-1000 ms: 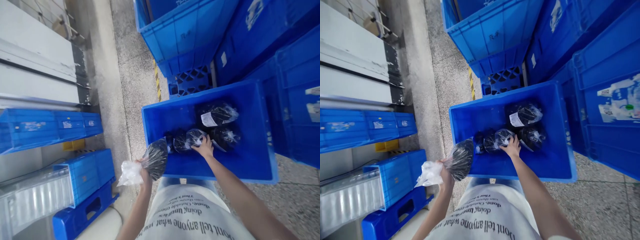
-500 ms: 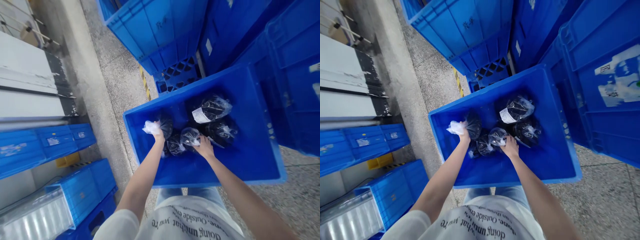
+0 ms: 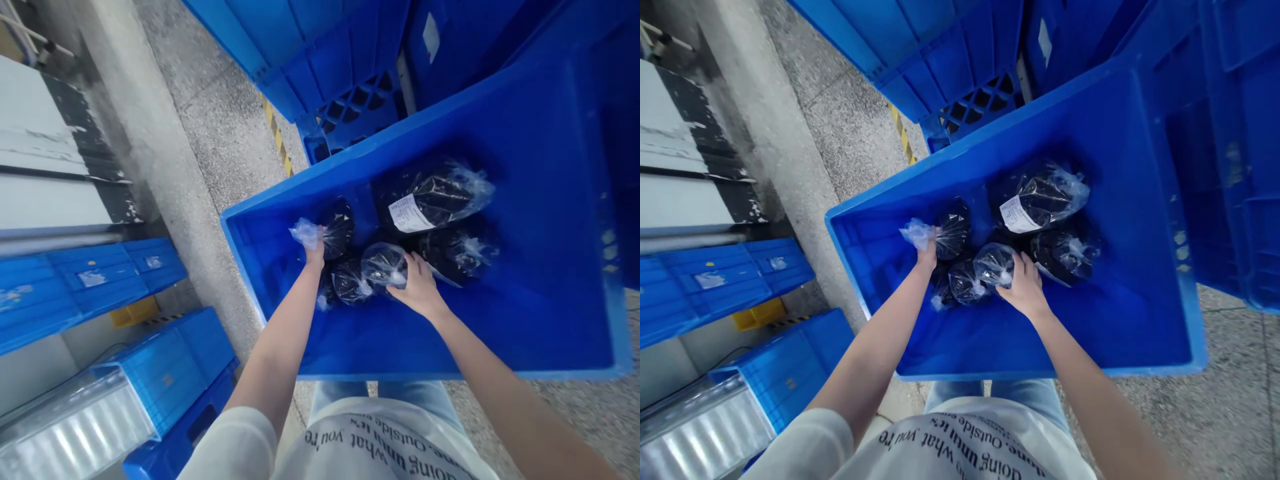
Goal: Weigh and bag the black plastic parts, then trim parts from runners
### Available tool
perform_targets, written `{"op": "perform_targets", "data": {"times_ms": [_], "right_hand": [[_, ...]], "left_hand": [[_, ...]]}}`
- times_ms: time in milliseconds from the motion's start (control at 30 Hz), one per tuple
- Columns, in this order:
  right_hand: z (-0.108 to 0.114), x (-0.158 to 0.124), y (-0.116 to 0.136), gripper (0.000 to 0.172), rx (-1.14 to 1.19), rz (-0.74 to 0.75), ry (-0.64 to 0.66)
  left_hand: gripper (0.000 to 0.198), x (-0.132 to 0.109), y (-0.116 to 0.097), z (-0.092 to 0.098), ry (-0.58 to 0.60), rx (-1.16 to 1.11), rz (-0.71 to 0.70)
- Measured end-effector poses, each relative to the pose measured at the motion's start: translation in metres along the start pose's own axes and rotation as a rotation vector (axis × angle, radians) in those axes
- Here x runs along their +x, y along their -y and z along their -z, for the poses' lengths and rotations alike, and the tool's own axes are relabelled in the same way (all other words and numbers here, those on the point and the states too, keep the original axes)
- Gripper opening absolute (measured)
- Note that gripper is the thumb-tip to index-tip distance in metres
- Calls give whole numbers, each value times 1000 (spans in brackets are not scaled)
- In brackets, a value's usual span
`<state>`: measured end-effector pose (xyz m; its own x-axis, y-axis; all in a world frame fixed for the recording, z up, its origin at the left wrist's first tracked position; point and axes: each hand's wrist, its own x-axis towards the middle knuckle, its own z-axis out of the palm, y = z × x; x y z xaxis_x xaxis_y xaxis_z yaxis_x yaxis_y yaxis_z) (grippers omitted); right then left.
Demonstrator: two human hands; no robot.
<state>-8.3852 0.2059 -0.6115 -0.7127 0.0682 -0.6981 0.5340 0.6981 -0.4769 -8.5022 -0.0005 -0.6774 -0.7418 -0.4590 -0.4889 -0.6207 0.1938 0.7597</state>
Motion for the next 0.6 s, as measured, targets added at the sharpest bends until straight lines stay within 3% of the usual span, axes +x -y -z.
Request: {"op": "perform_targets", "data": {"times_ms": [100, 233, 467, 600], "right_hand": [[6, -1, 20, 61, 3, 253, -187], [5, 26, 57, 50, -105, 468, -133], [-29, 106, 94, 66, -377, 597, 105], [-46, 118, 102, 86, -529, 438, 232]], "left_hand": [[34, -7, -4, 4, 40, 10, 30], [34, -13, -6, 9, 85, 19, 20], [35, -15, 0, 29, 160, 75, -69], [47, -30, 13, 39, 114, 173, -73]]}}
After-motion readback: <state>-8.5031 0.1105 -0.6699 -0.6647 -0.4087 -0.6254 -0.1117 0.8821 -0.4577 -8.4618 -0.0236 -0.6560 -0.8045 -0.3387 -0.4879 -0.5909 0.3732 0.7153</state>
